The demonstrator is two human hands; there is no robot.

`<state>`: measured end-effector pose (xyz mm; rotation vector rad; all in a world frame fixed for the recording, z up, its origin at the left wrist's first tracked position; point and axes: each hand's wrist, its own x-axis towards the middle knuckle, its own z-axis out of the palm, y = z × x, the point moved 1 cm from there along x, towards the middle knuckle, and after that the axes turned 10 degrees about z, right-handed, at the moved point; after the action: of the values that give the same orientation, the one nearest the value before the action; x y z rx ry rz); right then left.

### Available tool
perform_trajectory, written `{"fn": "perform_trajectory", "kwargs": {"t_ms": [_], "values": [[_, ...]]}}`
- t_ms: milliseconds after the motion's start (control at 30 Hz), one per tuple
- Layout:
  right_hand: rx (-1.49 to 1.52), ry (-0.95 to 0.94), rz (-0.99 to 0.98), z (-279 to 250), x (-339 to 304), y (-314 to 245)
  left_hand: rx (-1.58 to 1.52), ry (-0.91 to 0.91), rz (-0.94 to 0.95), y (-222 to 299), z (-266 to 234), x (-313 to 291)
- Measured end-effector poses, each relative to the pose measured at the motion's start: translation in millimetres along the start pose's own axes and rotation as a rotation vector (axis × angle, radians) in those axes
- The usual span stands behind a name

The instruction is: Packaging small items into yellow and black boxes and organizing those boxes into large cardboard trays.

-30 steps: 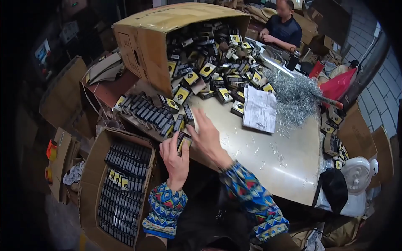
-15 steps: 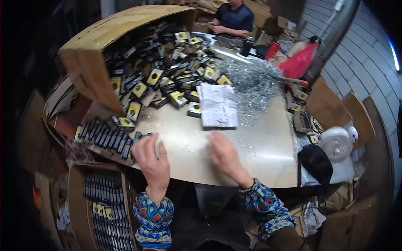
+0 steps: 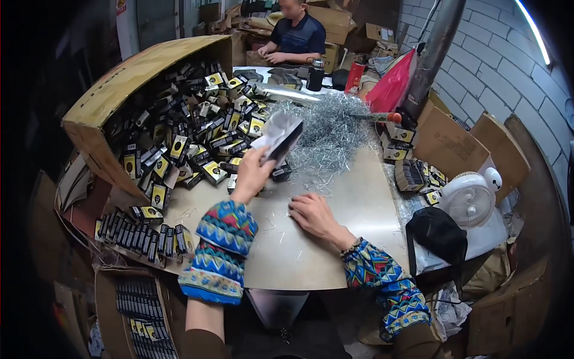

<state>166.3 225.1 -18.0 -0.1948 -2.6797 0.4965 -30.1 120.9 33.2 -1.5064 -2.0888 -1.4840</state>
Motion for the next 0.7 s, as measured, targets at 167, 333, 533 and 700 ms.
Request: {"fn": "perform_trajectory", "kwargs": {"t_ms": [167,333,533,700], "values": [[-0.205,0.187,0.177,6.0,55.9,23.0,-0.110,-0.045,-0.136,10.2,8.9,-0.9],[-0.264,0.052,0.342,17.6,68.1,47.1,0.598,-0.412,0.078,-9.2,4.2,-44.7],[-0.033,-0.070,0.004,3.5,4.3,14.9,0.671,-0.683,-0.172,5.9,-27.8,-51.1],[-0.084,0.084,0.031,16.2,30.3,9.5,0.649,-0.657,-0.225,19.9,-29.2,-58.6]]}}
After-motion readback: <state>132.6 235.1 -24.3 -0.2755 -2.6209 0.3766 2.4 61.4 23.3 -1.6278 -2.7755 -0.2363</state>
